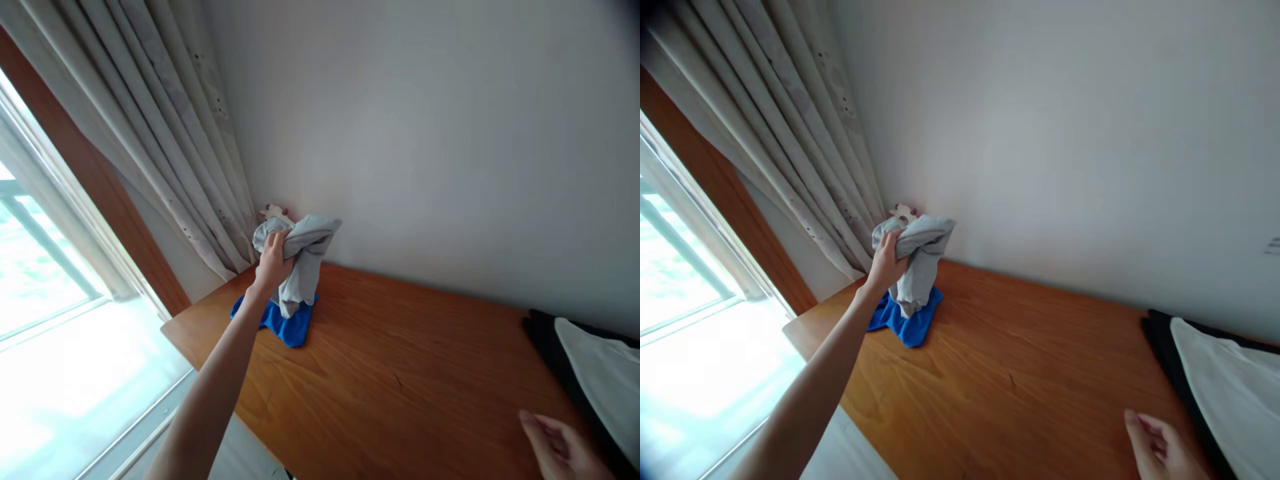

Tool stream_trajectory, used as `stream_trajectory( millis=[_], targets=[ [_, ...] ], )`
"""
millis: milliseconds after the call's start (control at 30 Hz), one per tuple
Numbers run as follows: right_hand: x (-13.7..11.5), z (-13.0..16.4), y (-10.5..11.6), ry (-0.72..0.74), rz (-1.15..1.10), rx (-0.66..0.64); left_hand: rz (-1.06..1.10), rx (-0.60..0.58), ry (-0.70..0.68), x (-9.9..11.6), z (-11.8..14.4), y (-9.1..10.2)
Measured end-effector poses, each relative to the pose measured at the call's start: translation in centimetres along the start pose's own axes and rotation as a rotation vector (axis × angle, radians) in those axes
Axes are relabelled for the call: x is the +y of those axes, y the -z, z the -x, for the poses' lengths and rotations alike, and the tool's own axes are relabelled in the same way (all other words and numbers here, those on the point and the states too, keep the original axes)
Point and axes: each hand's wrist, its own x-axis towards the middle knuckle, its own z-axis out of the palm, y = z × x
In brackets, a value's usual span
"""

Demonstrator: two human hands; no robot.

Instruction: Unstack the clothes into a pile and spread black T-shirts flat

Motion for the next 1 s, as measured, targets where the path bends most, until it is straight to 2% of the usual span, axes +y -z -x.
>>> stream_trajectory(
  millis=[67,100,200,300,367,500,600,667,767,867,933,1000],
  targets=[
    [-1.4,0.6,0.4,-0.016,0.03,0.004,-0.142,-0.31,0.111,-1.6,2.2,-1.5],
    [-2.2,0.9,0.5,-0.029,0.045,0.003,-0.171,-0.412,0.152,-2.1,3.6,-2.5],
    [-3.8,1.5,0.8,-0.042,0.071,0.0,-0.198,-0.529,0.225,-2.4,7.8,-5.8],
    [-4.1,1.7,0.6,0.009,0.055,0.008,-0.236,-0.53,0.264,-0.4,10.7,-8.7],
    [-3.9,1.6,0.4,0.043,0.041,0.022,-0.199,-0.498,0.201,2.3,11.8,-10.7],
    [-3.9,1.9,0.1,0.098,0.027,0.051,0.16,-0.483,-0.081,9.2,13.9,-15.3],
    [-4.8,2.6,0.2,0.173,-0.013,0.066,0.387,-0.486,-0.165,13.7,15.9,-18.3],
    [-5.5,3.0,0.2,0.234,-0.034,0.085,0.473,-0.482,-0.208,15.6,17.0,-19.5],
    [-6.2,3.1,0.0,0.272,-0.034,0.085,0.575,-0.502,-0.314,16.4,17.6,-19.8],
    [-6.5,2.8,0.1,0.279,-0.035,0.02,0.664,-0.51,-0.322,15.8,17.3,-19.5],
    [-6.7,2.2,1.3,0.264,-0.023,-0.027,0.686,-0.498,-0.28,15.5,17.1,-19.3],
    [-6.6,1.1,3.5,0.237,0.017,-0.028,0.691,-0.491,-0.256,15.6,17.0,-19.1]
  ],
)
